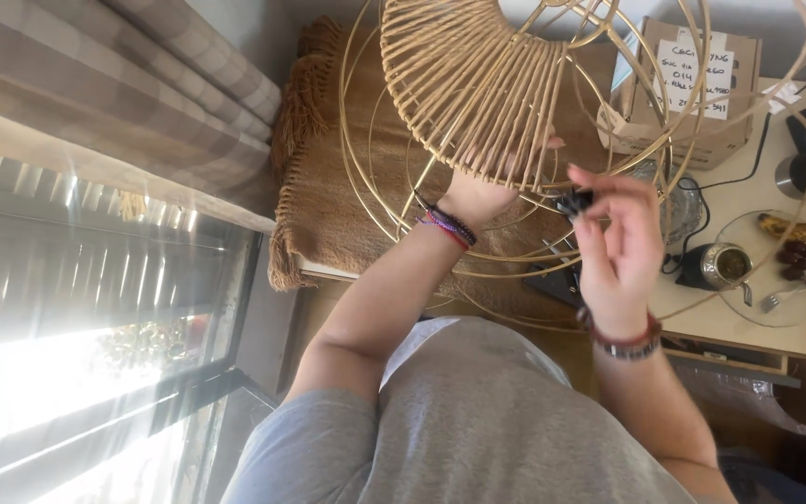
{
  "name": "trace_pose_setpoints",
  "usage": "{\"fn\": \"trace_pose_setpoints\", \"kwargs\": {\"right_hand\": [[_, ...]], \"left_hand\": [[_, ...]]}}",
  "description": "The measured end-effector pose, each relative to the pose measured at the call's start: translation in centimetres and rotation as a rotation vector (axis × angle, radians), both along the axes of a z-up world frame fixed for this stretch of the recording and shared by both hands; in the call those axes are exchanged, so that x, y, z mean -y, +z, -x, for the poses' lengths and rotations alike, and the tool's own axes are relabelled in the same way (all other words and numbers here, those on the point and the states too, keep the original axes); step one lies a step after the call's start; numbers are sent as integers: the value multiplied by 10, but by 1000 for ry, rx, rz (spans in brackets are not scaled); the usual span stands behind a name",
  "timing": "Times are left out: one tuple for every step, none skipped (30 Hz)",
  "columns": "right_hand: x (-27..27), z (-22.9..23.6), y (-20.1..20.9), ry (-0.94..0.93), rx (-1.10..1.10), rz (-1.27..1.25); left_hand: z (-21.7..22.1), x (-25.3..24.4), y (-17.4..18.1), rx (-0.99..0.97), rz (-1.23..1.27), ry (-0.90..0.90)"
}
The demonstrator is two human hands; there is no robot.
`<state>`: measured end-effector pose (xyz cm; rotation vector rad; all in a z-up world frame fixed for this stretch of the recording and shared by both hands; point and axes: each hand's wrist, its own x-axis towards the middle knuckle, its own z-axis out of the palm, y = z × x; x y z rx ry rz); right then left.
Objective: Weaving thin strands of material through a circular frame to construct a lampshade
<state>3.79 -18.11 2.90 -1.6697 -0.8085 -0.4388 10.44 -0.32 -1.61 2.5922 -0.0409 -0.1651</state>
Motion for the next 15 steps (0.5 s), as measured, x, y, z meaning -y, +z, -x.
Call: {"fn": "trace_pose_setpoints", "kwargs": {"right_hand": [[1, 11, -7, 2, -3, 0], [2, 24, -14, 28, -232, -154], [3, 37, -21, 55, -463, -306], [-1, 37, -31, 56, -464, -307], [-4, 37, -42, 112, -674, -426], [-8, 40, -52, 164, -884, -547], [-13, 40, -47, 161, -886, -551], [-18, 39, -43, 188, -978, -623], [-23, 39, -38, 215, -1070, -695], [-26, 38, -39, 213, -1071, -702], [-30, 37, -40, 214, -1089, -738], [-33, 36, -41, 217, -1106, -772], [-34, 34, -49, 216, -1107, -777], [-34, 33, -57, 180, -1098, -788], [-34, 31, -65, 144, -1089, -799]], "left_hand": [[-1, -1, 0, -3, 0, 2], [0, -3, 0, -4, -6, 5], [1, -4, 1, -4, -11, 8], [-1, -5, 2, -5, -13, 9], [-4, -5, 3, -1, -18, 11], [-4, -6, 4, 1, -24, 7], [-2, -5, 5, -2, -26, 4], [-1, -5, 5, 0, -33, 0], [0, -5, 6, 2, -40, -3], [-1, -5, 7, -1, -44, -7], [-2, -5, 7, 1, -52, -12], [-4, -6, 8, 4, -59, -15], [-3, -6, 9, 2, -62, -18], [-2, -6, 10, 5, -68, -20], [-1, -6, 11, 8, -74, -22]]}}
